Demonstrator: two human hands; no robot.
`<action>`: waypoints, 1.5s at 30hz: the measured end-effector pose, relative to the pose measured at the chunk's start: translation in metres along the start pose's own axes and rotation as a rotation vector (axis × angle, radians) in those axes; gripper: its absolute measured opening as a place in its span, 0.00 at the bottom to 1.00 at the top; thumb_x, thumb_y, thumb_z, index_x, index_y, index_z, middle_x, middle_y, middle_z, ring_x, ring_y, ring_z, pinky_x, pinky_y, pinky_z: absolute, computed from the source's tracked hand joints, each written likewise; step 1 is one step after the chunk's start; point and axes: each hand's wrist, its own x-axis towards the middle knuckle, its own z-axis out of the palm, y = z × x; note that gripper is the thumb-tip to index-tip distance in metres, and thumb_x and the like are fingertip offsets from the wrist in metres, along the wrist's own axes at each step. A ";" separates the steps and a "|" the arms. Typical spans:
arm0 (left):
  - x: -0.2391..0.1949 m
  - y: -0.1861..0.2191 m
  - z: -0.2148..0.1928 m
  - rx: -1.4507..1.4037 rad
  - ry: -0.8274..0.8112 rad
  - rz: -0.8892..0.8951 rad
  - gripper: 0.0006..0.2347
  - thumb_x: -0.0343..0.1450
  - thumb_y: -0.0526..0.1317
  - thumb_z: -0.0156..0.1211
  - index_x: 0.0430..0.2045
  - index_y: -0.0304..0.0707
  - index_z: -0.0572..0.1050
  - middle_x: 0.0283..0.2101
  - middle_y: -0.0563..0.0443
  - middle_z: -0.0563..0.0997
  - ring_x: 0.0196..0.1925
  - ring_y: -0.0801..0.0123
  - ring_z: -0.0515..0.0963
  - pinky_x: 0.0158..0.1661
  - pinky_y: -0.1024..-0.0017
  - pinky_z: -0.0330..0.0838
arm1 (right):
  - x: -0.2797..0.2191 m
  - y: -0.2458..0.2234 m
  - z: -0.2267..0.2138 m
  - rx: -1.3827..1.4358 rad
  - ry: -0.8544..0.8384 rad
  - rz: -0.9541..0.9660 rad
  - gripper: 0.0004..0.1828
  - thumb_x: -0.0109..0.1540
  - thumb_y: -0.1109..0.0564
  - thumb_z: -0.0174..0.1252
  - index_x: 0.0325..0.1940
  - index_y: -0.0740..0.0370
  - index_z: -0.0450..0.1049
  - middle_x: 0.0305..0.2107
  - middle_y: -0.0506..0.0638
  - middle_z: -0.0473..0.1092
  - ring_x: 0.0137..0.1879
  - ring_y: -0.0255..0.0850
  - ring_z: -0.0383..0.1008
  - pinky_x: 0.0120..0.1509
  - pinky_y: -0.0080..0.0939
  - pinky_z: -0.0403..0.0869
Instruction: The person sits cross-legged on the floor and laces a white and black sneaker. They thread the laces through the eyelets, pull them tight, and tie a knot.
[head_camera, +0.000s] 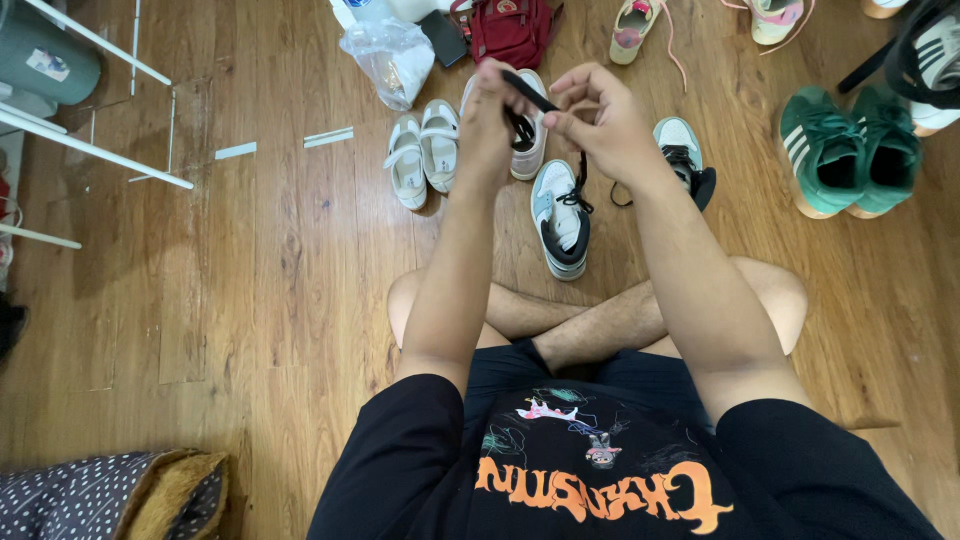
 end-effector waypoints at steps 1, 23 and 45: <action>0.004 0.004 -0.003 0.000 0.000 0.000 0.23 0.82 0.64 0.38 0.33 0.45 0.68 0.31 0.56 0.71 0.35 0.67 0.72 0.46 0.69 0.70 | -0.003 0.003 -0.001 0.000 0.000 0.001 0.17 0.75 0.59 0.72 0.63 0.56 0.72 0.44 0.47 0.74 0.37 0.32 0.75 0.41 0.32 0.77; 0.004 0.000 -0.044 -0.068 -0.238 0.189 0.21 0.85 0.63 0.51 0.52 0.46 0.73 0.27 0.63 0.62 0.23 0.79 0.57 0.23 0.77 0.52 | -0.028 -0.037 -0.004 -0.087 -0.021 -0.043 0.20 0.70 0.70 0.67 0.62 0.52 0.77 0.50 0.46 0.83 0.50 0.29 0.82 0.54 0.27 0.77; 0.007 -0.020 -0.026 0.279 -0.331 0.213 0.15 0.87 0.57 0.49 0.38 0.52 0.73 0.36 0.66 0.67 0.39 0.80 0.64 0.44 0.74 0.61 | 0.002 -0.008 0.013 0.099 0.154 -0.154 0.15 0.71 0.72 0.71 0.55 0.60 0.76 0.45 0.51 0.79 0.53 0.35 0.84 0.65 0.35 0.89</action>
